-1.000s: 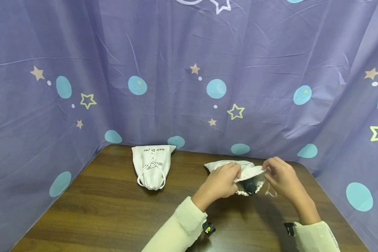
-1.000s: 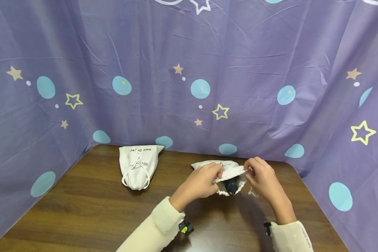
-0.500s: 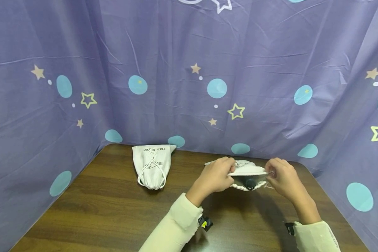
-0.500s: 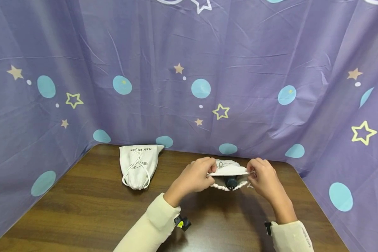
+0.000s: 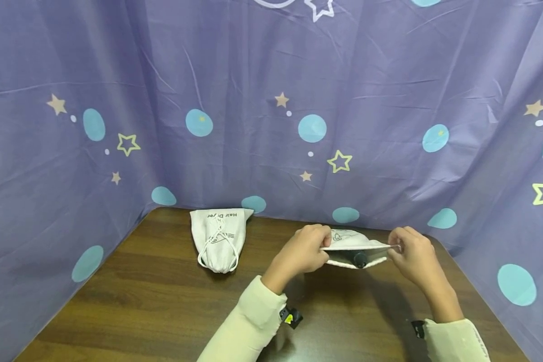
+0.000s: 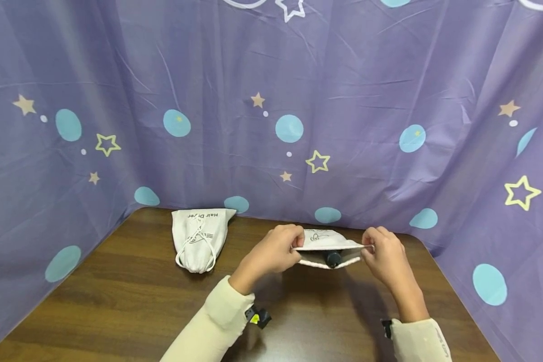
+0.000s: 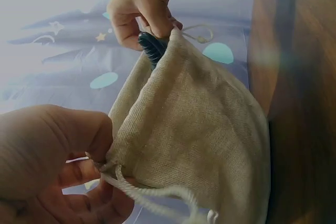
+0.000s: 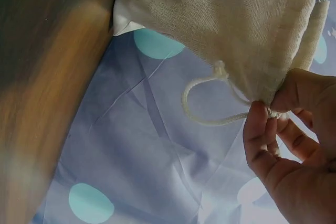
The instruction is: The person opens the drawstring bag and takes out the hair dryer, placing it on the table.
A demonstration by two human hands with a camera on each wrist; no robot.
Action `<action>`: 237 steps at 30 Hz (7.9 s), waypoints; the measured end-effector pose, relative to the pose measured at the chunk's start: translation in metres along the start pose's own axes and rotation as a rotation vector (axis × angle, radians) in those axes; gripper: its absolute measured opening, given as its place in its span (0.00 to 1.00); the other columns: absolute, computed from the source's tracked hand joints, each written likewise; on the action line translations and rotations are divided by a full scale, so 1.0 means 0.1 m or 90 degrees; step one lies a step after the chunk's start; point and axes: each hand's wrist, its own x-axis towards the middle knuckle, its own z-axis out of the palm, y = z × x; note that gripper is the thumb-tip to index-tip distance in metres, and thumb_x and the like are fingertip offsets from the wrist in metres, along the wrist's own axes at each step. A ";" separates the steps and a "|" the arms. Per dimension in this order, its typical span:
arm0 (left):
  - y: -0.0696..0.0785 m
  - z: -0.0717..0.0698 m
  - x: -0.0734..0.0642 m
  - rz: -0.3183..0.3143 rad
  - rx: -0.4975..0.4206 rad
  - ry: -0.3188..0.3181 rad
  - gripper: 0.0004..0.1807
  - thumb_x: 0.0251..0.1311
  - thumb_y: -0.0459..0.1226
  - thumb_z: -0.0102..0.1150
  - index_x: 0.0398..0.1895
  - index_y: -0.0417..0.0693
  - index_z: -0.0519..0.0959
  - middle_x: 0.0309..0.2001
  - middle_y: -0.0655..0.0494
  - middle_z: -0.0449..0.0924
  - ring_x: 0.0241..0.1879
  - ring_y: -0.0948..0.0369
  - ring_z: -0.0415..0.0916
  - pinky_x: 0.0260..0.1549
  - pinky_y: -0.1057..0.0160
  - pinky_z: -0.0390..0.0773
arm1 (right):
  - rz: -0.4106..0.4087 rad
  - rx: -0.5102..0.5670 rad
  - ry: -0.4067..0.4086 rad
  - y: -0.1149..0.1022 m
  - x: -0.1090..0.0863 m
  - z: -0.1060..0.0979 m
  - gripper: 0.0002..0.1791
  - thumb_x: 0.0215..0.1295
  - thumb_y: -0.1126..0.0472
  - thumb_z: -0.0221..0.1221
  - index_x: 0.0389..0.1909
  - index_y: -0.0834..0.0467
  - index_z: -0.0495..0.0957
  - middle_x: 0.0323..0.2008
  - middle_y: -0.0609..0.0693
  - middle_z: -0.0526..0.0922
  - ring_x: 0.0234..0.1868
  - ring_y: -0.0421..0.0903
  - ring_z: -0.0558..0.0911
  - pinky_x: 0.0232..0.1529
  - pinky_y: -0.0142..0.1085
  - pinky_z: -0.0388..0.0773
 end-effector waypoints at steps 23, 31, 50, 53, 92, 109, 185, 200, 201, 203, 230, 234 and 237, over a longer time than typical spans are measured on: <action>-0.01 0.01 0.00 -0.045 -0.053 0.031 0.14 0.44 0.28 0.65 0.29 0.52 0.73 0.29 0.63 0.69 0.31 0.65 0.68 0.31 0.68 0.67 | -0.008 0.036 -0.006 0.08 0.00 -0.03 0.17 0.43 0.80 0.64 0.28 0.56 0.77 0.25 0.45 0.76 0.27 0.39 0.75 0.28 0.32 0.73; -0.08 -0.05 0.00 -0.027 -0.032 -0.035 0.16 0.41 0.29 0.71 0.27 0.53 0.74 0.26 0.62 0.71 0.30 0.64 0.69 0.31 0.66 0.68 | -0.036 0.058 -0.089 0.16 -0.03 -0.13 0.20 0.45 0.81 0.65 0.30 0.54 0.76 0.27 0.43 0.75 0.30 0.35 0.73 0.29 0.33 0.77; -0.10 0.23 0.04 0.068 -0.111 -0.110 0.14 0.45 0.25 0.68 0.28 0.50 0.74 0.22 0.65 0.71 0.26 0.70 0.67 0.29 0.75 0.66 | -0.052 0.138 -0.158 0.25 -0.12 -0.03 0.25 0.39 0.84 0.61 0.29 0.49 0.77 0.28 0.38 0.77 0.30 0.34 0.73 0.30 0.34 0.75; -0.09 0.31 0.04 0.076 -0.104 -0.124 0.14 0.46 0.26 0.69 0.28 0.50 0.74 0.23 0.64 0.71 0.26 0.71 0.68 0.30 0.76 0.67 | -0.044 0.147 -0.183 0.26 -0.13 0.01 0.24 0.40 0.83 0.61 0.29 0.49 0.77 0.29 0.38 0.78 0.31 0.34 0.74 0.31 0.35 0.76; -0.06 0.63 0.03 -0.023 -0.092 -0.103 0.08 0.48 0.32 0.70 0.27 0.52 0.79 0.24 0.66 0.72 0.26 0.71 0.68 0.28 0.75 0.68 | -0.023 0.250 -0.588 -0.52 -0.12 -0.06 0.10 0.59 0.66 0.70 0.41 0.62 0.87 0.25 0.38 0.82 0.26 0.31 0.77 0.30 0.32 0.79; -0.06 0.60 0.02 -0.059 -0.092 -0.111 0.08 0.50 0.34 0.71 0.27 0.51 0.78 0.24 0.66 0.72 0.26 0.70 0.69 0.29 0.74 0.70 | -0.010 0.165 -0.552 -0.52 -0.17 0.12 0.24 0.58 0.63 0.72 0.55 0.64 0.78 0.18 0.40 0.71 0.19 0.33 0.68 0.26 0.33 0.70; -0.69 0.59 -0.08 -0.250 0.022 -0.129 0.15 0.47 0.22 0.68 0.34 0.47 0.79 0.35 0.53 0.79 0.34 0.53 0.77 0.35 0.58 0.78 | 0.165 -0.093 -0.312 -0.34 -0.23 0.46 0.21 0.50 0.70 0.60 0.47 0.72 0.71 0.38 0.70 0.76 0.45 0.78 0.73 0.36 0.65 0.74; -0.82 0.48 -0.12 -0.334 0.035 -0.034 0.15 0.50 0.21 0.64 0.21 0.50 0.75 0.32 0.50 0.81 0.33 0.49 0.80 0.28 0.54 0.78 | 0.101 -0.069 -0.289 -0.24 -0.22 0.35 0.26 0.61 0.63 0.67 0.56 0.73 0.72 0.46 0.72 0.78 0.42 0.71 0.75 0.39 0.63 0.75; -0.83 0.47 -0.13 -0.346 0.041 -0.023 0.15 0.50 0.21 0.65 0.22 0.49 0.76 0.33 0.48 0.82 0.35 0.47 0.82 0.28 0.53 0.80 | 0.100 -0.063 -0.287 -0.22 -0.23 0.34 0.25 0.61 0.63 0.67 0.55 0.72 0.73 0.46 0.71 0.79 0.42 0.70 0.75 0.39 0.62 0.74; -0.84 0.45 -0.14 -0.362 0.051 -0.012 0.13 0.51 0.23 0.67 0.24 0.49 0.77 0.36 0.46 0.84 0.38 0.44 0.83 0.29 0.50 0.82 | 0.095 -0.053 -0.283 -0.20 -0.23 0.33 0.24 0.60 0.63 0.68 0.53 0.71 0.74 0.44 0.68 0.80 0.41 0.67 0.76 0.40 0.60 0.73; -0.97 0.41 -0.19 -0.283 0.032 -0.029 0.16 0.49 0.22 0.59 0.20 0.52 0.71 0.26 0.54 0.72 0.27 0.54 0.72 0.23 0.57 0.71 | 0.139 0.049 -0.272 -0.02 -0.20 0.34 0.19 0.54 0.64 0.70 0.44 0.68 0.77 0.39 0.60 0.82 0.39 0.58 0.78 0.38 0.51 0.73; -0.99 0.39 -0.19 -0.327 0.039 0.016 0.15 0.49 0.23 0.60 0.21 0.53 0.72 0.27 0.54 0.74 0.28 0.52 0.74 0.22 0.54 0.73 | 0.121 0.058 -0.266 0.02 -0.20 0.32 0.17 0.53 0.64 0.71 0.42 0.64 0.78 0.37 0.56 0.82 0.39 0.54 0.79 0.39 0.50 0.73; -0.97 0.37 -0.17 -0.256 0.049 -0.014 0.16 0.46 0.22 0.62 0.23 0.54 0.73 0.28 0.56 0.74 0.31 0.56 0.73 0.27 0.57 0.74 | 0.119 0.042 -0.266 0.02 -0.20 0.31 0.17 0.54 0.63 0.71 0.42 0.62 0.79 0.37 0.54 0.82 0.40 0.55 0.78 0.40 0.52 0.73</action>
